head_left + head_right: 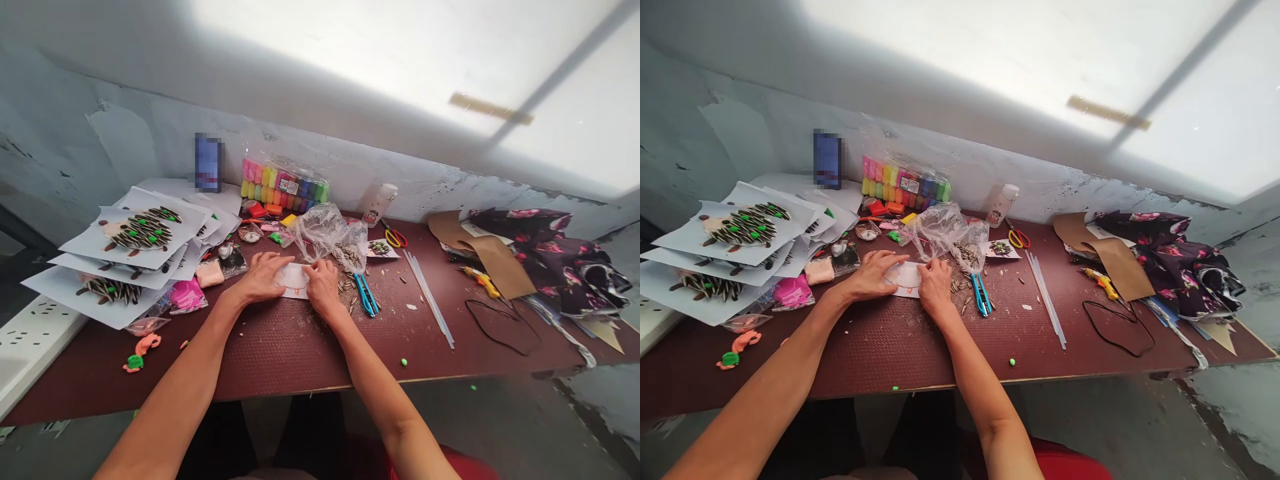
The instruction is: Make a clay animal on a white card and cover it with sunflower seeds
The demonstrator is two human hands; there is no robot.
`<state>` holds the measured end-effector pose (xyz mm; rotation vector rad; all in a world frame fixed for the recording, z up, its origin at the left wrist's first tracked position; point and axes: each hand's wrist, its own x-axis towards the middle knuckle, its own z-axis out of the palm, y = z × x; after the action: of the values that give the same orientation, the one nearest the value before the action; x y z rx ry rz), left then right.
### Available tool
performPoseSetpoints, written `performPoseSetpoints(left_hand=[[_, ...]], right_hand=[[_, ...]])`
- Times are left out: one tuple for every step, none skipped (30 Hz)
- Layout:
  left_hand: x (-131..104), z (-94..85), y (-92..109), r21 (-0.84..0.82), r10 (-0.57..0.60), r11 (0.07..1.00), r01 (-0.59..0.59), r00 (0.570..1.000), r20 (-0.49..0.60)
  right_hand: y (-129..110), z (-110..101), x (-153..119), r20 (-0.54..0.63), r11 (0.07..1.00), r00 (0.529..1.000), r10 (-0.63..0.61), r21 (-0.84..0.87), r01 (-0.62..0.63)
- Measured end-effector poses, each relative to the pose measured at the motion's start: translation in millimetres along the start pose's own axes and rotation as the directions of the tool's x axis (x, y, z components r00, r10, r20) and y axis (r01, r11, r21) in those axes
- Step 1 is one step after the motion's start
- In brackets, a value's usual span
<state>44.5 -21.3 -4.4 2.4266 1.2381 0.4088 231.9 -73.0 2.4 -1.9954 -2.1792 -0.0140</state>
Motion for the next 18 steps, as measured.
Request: performPoseSetpoints(left_hand=[[0.1,0.7,-1.0,0.002,-0.004,1.0,0.004,1.0,0.006],[0.2,1.1,-1.9,0.001,-0.01,1.0,0.01,1.0,0.011],[0.2,1.1,-2.5,-0.001,-0.018,1.0,0.018,1.0,0.017],[0.2,0.9,-2.9,-0.004,-0.027,1.0,0.028,0.999,0.022],[0.2,0.4,-3.1,-0.006,-0.036,0.999,0.037,0.999,0.027],[0.2,-0.3,-3.2,-0.009,-0.044,0.999,0.045,0.999,0.031],[0.2,-1.1,-3.1,-0.013,-0.05,0.999,0.051,0.998,0.036],[0.2,-1.9,-3.0,-0.019,-0.053,0.998,0.054,0.998,0.042],[0.3,-2.7,-2.8,-0.025,-0.053,0.998,0.054,0.997,0.047],[0.3,-3.5,-2.6,-0.031,-0.054,0.998,0.056,0.997,0.052],[0.4,-4.1,-2.4,-0.036,-0.056,0.998,0.058,0.997,0.056],[0.5,-4.7,-2.2,-0.039,-0.058,0.997,0.061,0.996,0.061],[0.5,-5.1,-2.0,-0.041,-0.061,0.997,0.064,0.996,0.064],[0.6,-5.4,-1.9,-0.041,-0.065,0.997,0.068,0.996,0.068],[0.7,-5.7,-1.7,-0.041,-0.067,0.997,0.07,0.995,0.072],[0.7,-5.9,-1.6,-0.039,-0.069,0.997,0.072,0.995,0.074],[0.8,-6.1,-1.6,-0.036,-0.07,0.997,0.073,0.995,0.077],[0.9,-6.3,-1.6,-0.033,-0.07,0.997,0.073,0.994,0.08]], right_hand=[[-0.7,-0.2,0.8,0.013,1.0,1.0,0.001,-0.004,-0.001],[-1.5,-0.4,1.5,0.026,1.0,1.0,0.001,-0.008,-0.001],[-2.3,-0.6,2.2,0.038,1.0,0.999,0.001,-0.009,0.0],[-3.0,-0.8,2.6,0.049,1.0,0.999,-0.001,-0.01,0.002],[-3.6,-1.0,2.7,0.058,1.0,0.998,-0.003,-0.011,0.004],[-3.9,-1.3,2.7,0.064,1.0,0.998,-0.006,-0.014,0.007],[-4.0,-1.8,2.4,0.067,1.0,0.998,-0.011,-0.019,0.012],[-4.0,-2.3,2.0,0.07,0.999,0.997,-0.018,-0.026,0.02],[-3.9,-2.9,1.6,0.07,0.999,0.997,-0.027,-0.033,0.029],[-3.9,-3.5,1.2,0.068,0.999,0.997,-0.033,-0.037,0.036],[-4.0,-3.9,1.0,0.062,0.999,0.997,-0.035,-0.038,0.037],[-4.4,-4.2,1.1,0.054,0.999,0.998,-0.033,-0.034,0.035],[-5.0,-4.2,1.3,0.046,0.999,0.999,-0.028,-0.027,0.029],[-5.9,-3.8,1.8,0.04,1.0,0.999,-0.022,-0.019,0.023],[-6.9,-3.0,2.4,0.039,1.0,0.999,-0.019,-0.012,0.019],[-7.9,-2.1,3.1,0.046,1.0,0.999,-0.02,-0.009,0.02],[-8.9,-1.0,3.8,0.057,1.0,0.998,-0.026,-0.009,0.027],[-9.8,-0.1,4.5,0.069,0.999,0.997,-0.036,-0.011,0.037]])
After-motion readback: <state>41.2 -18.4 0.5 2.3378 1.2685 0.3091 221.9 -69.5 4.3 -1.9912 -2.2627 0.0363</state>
